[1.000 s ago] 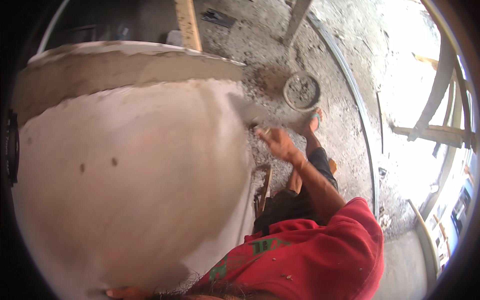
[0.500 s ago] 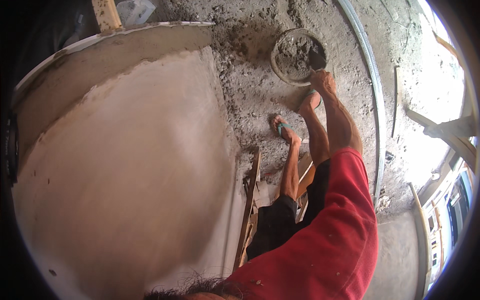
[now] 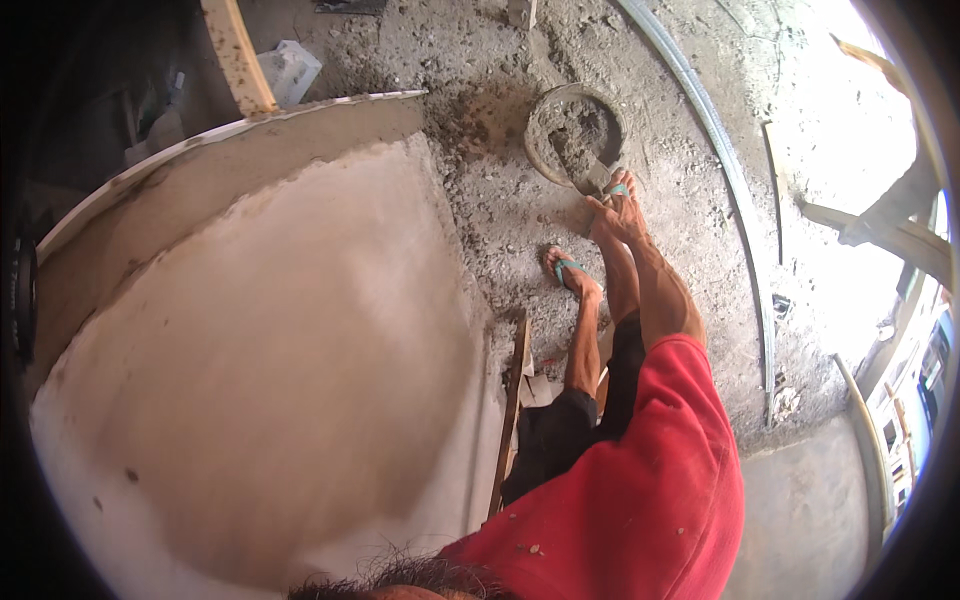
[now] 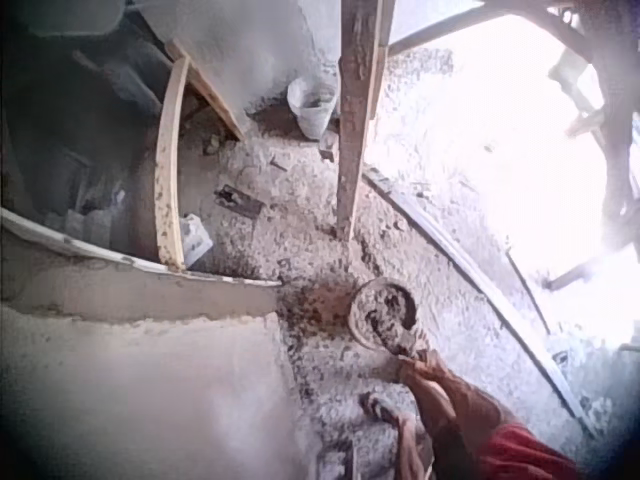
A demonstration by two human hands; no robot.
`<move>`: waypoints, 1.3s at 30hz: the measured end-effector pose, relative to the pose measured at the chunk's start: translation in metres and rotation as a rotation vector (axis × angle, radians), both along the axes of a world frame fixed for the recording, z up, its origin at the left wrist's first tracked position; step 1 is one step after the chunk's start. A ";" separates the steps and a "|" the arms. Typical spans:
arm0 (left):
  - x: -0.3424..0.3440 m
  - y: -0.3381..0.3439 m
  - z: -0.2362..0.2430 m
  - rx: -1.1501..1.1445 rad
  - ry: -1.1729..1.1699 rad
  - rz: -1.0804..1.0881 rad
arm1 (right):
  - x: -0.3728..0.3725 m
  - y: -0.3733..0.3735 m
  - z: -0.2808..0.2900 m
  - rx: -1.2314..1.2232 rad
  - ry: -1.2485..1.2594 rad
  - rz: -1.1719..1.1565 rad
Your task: The person scoops wet cement from a bucket using a trowel and applies it to a curved wall surface. They repeatedly smooth and level the plaster with the trowel, working along the wall's edge and around embedded fixtures.
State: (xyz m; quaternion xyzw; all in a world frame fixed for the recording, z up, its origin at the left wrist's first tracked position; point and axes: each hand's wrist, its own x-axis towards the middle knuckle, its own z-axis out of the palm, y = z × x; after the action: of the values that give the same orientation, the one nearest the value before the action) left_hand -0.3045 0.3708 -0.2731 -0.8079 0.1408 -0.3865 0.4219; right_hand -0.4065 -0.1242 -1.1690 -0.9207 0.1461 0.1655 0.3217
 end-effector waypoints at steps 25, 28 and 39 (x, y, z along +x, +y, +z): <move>-0.142 0.023 0.104 -0.062 -0.583 -0.017 | 0.218 0.235 0.531 0.682 -0.849 -1.070; -0.129 0.014 0.114 -0.078 -0.576 -0.117 | 0.262 0.322 0.523 0.629 -0.880 -1.035; -0.140 0.020 0.104 -0.110 -0.610 -0.021 | 0.114 0.328 0.689 1.263 -0.265 -0.008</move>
State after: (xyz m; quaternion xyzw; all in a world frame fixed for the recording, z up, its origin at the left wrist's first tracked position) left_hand -0.4443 0.3913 -0.1686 -0.6749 -0.0052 -0.6225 0.3963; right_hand -0.2924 0.2038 -0.4802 -0.5664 -0.0170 0.1035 0.8175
